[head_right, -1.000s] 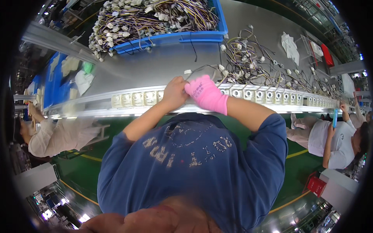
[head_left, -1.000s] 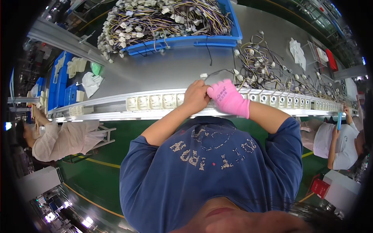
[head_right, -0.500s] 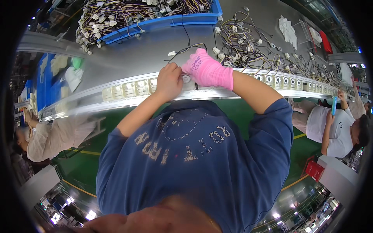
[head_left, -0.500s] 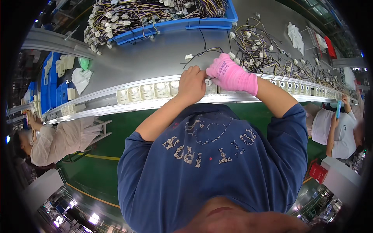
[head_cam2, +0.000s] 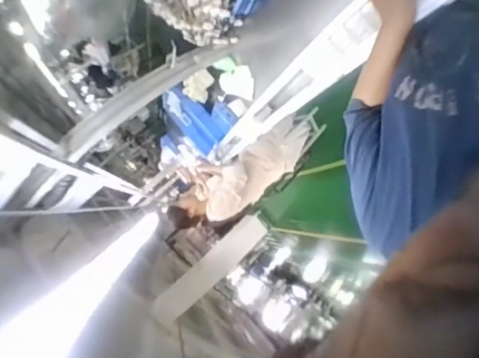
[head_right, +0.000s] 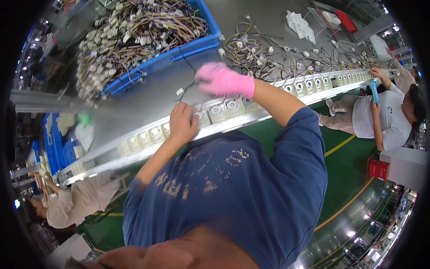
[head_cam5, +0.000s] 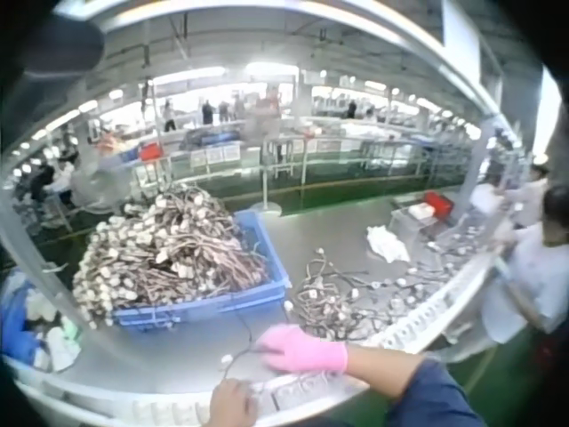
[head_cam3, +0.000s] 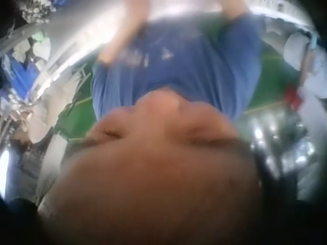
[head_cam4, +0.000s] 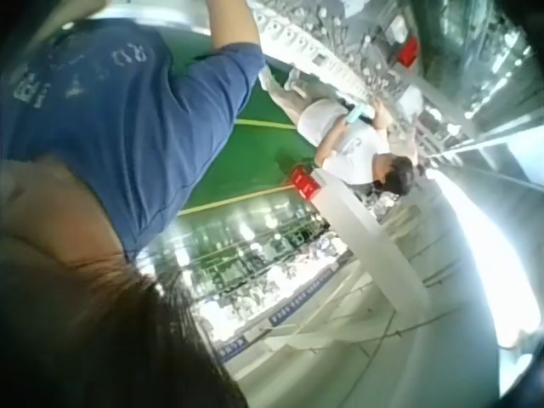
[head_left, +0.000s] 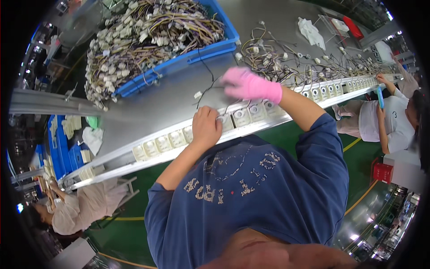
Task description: The person takes wire harnesses from the table, inserts their connectors into fixtures along the rail by hand, and sorts and untangles bundles of wire harnesses.
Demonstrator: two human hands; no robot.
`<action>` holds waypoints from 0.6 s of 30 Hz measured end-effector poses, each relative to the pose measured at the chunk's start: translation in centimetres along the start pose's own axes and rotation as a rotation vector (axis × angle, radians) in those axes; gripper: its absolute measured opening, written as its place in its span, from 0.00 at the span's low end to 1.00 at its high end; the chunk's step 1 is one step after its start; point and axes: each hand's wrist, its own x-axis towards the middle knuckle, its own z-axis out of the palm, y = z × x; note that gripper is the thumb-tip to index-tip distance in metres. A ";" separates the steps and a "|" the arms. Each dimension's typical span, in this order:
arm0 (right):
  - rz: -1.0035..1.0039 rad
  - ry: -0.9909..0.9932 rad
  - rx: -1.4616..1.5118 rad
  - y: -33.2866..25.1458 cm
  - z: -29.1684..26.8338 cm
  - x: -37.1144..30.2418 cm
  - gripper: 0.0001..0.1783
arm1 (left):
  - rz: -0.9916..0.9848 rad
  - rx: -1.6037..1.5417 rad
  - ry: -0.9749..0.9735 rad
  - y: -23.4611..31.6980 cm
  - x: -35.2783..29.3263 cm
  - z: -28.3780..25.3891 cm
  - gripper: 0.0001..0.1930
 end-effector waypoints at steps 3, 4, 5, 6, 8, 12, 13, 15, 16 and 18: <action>0.177 0.507 -0.392 3.5 -5.9 0.8 0.19 | 0.006 -0.012 0.004 0.2 -0.1 -0.2 0.08; 0.243 0.591 -0.486 4.3 -6.6 0.5 0.17 | -0.010 -0.011 0.006 0.6 0.1 -0.7 0.08; 0.308 0.676 -0.575 5.6 -6.8 0.0 0.16 | -0.007 0.004 0.028 0.7 0.0 -0.6 0.08; 0.423 0.523 -0.634 7.7 -6.2 -0.9 0.14 | -0.002 -0.012 0.022 0.4 -0.1 -0.3 0.08; 0.647 0.065 -0.397 15.2 -4.6 -4.3 0.12 | 0.015 -0.035 0.006 0.5 0.0 -0.4 0.09; 0.352 0.122 -0.651 19.9 -8.2 -4.1 0.10 | -0.046 -0.099 -0.014 0.6 -0.3 -0.5 0.08; 0.083 0.568 -0.608 19.6 -9.9 -4.5 0.11 | -0.058 -0.088 0.003 0.4 -0.2 -0.5 0.08; 0.465 1.032 0.189 12.2 -13.1 -1.4 0.11 | -0.095 -0.159 -0.080 -0.2 -0.4 -0.5 0.08; 0.396 1.141 0.336 9.8 -14.8 -0.8 0.11 | -0.103 -0.154 -0.072 -0.4 -0.3 -0.7 0.08; 0.322 1.232 0.496 7.0 -16.8 -0.2 0.12 | -0.167 -0.303 -0.127 -0.8 0.1 -1.1 0.10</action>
